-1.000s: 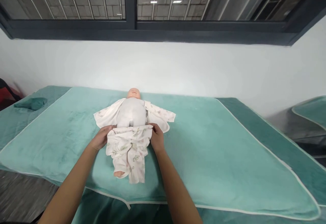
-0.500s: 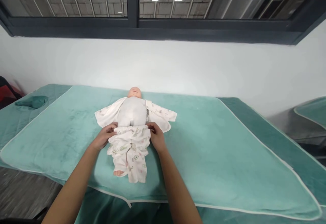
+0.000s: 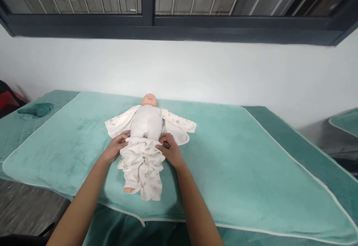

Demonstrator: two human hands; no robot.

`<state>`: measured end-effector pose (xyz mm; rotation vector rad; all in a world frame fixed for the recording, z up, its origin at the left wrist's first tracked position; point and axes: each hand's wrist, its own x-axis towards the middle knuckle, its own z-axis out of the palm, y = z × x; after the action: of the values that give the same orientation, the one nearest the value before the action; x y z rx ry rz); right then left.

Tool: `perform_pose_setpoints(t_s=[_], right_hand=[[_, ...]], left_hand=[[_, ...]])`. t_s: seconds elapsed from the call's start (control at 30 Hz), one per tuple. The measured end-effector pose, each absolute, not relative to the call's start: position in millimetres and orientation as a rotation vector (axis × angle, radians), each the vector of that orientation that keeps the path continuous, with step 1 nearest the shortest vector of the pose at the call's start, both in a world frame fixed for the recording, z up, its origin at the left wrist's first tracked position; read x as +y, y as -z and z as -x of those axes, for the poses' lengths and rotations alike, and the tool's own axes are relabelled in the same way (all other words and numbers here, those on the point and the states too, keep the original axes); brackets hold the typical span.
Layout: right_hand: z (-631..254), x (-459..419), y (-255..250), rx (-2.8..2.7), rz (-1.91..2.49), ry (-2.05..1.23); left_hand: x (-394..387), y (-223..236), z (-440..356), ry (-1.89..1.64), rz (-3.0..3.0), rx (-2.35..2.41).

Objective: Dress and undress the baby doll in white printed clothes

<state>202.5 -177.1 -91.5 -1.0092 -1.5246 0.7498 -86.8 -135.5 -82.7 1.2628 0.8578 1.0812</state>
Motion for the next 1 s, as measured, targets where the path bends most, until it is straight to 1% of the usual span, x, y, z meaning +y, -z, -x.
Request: perform_pose_setpoints(t_s=[0.2,0.33,0.47,0.6,0.7,0.83,1.0], right_hand=[[-201.3,-176.2,90.9,-1.520,1.030,-0.601],[-200.8,-172.1,82.6,-1.648,1.014,-0.526],[-203.0,-156.6,69.8,-1.704,1.109,-0.532],[-205.6,-120.7,53.7,-1.649,1.275,-0.537],[-205.7,-89.3,50.9,-1.589,1.253,-0.686],[-207.6,-68.5,68.3,-1.330,1.128,-0.979],[-218.9,-75.4,82.0,-1.275,1.080,-1.105]], left_hand=[[-138.6,82.3,85.6,-1.085,-1.314,0.917],[-139.1,72.6,88.5,-1.041,-1.560,0.972],[-126.3,57.6,84.2,-0.999,-1.754,1.017],[-93.4,51.0,68.7,-1.114,-1.806,1.344],[-64.3,56.1,57.5,-1.185,-1.803,1.512],[-46.2,71.5,53.1,-1.200,-1.647,1.453],[-50.3,77.5,57.6,-1.103,-1.659,1.439]])
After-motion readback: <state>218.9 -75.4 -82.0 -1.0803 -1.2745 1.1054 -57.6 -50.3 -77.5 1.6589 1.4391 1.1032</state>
